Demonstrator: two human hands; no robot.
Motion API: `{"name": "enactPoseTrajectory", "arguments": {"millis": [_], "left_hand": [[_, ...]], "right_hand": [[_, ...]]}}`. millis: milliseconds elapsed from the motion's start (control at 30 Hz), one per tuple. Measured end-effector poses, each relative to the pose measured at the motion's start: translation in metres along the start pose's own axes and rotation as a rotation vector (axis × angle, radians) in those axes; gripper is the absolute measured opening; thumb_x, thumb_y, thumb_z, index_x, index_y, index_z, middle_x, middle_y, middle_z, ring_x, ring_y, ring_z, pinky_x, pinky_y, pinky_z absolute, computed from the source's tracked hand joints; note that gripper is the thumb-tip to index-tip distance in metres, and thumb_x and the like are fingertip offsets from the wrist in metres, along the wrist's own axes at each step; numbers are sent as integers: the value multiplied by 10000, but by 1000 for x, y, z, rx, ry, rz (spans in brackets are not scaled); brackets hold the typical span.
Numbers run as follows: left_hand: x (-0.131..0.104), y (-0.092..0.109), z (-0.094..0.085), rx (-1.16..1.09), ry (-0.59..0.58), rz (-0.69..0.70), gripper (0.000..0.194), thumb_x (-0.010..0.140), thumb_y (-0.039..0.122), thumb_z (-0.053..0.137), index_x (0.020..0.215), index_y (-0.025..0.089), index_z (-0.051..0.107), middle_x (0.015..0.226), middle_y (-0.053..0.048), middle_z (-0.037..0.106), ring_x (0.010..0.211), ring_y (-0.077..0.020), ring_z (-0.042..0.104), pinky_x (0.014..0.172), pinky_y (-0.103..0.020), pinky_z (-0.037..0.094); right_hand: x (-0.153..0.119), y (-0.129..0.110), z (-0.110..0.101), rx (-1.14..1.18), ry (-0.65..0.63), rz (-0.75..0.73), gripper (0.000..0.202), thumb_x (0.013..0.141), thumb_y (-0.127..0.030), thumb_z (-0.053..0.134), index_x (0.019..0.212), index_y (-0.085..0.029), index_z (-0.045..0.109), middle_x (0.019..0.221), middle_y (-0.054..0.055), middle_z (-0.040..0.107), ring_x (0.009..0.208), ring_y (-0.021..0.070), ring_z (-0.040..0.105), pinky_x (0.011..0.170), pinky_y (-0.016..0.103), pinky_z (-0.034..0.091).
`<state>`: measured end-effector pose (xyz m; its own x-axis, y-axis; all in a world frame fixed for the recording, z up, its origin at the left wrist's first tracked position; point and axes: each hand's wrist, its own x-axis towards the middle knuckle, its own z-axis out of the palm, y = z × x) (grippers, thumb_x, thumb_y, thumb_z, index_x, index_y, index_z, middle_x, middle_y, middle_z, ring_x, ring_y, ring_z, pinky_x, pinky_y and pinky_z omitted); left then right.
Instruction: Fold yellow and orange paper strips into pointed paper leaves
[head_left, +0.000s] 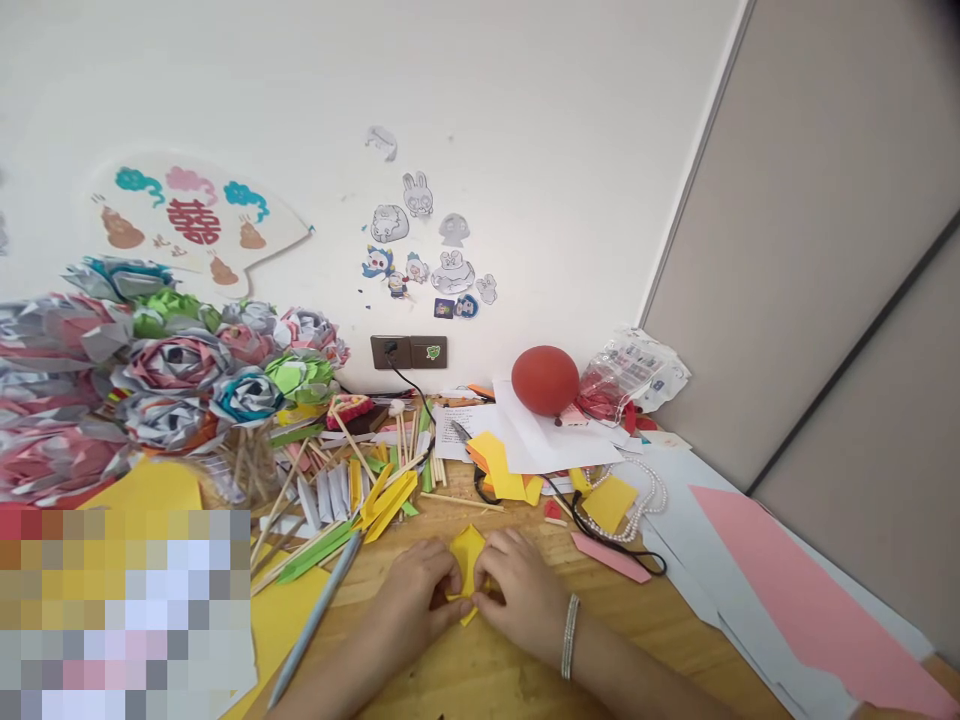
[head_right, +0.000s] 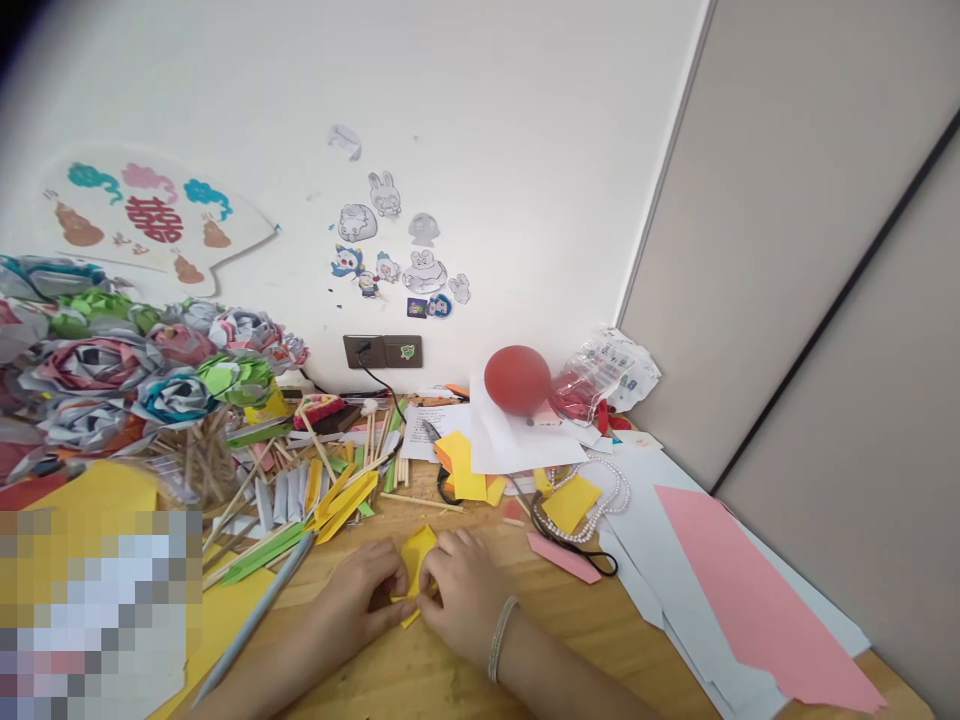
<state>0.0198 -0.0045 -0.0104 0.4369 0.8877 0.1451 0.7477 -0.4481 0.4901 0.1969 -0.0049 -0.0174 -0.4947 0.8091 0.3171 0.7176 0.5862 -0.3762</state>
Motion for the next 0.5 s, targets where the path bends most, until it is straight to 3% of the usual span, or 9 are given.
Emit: {"name": "enactPoseTrajectory", "arguments": {"millis": [133, 200, 400, 500], "left_hand": [[-1, -4, 3, -11, 8, 8, 117, 714, 228, 642, 692, 184, 536, 736, 7, 559, 729, -166, 495, 634, -249, 336], [-1, -5, 4, -12, 6, 4, 107, 713, 226, 646, 705, 183, 549, 740, 9, 562, 730, -163, 494, 636, -249, 332], [1, -6, 5, 7, -10, -4, 121, 702, 233, 659, 705, 181, 550, 741, 11, 561, 733, -165, 492, 635, -249, 328], [0, -3, 3, 21, -30, -11, 113, 712, 234, 646, 708, 182, 546, 750, 9, 562, 737, -167, 492, 640, -253, 326]], "right_hand": [[-4, 3, -10, -147, -106, -420, 73, 813, -233, 562, 754, -196, 583, 797, 2, 549, 761, 156, 459, 661, 290, 308], [-6, 1, -14, -223, -155, -527, 89, 820, -259, 541, 778, -199, 592, 779, 4, 554, 719, 156, 445, 618, 294, 291], [-8, -3, -17, -276, -225, -538, 113, 786, -272, 554, 817, -193, 628, 732, 3, 568, 659, 151, 430, 570, 293, 275], [-8, 2, -17, -266, -232, -505, 166, 802, -286, 547, 914, -259, 667, 679, -11, 561, 632, 153, 430, 554, 289, 257]]}}
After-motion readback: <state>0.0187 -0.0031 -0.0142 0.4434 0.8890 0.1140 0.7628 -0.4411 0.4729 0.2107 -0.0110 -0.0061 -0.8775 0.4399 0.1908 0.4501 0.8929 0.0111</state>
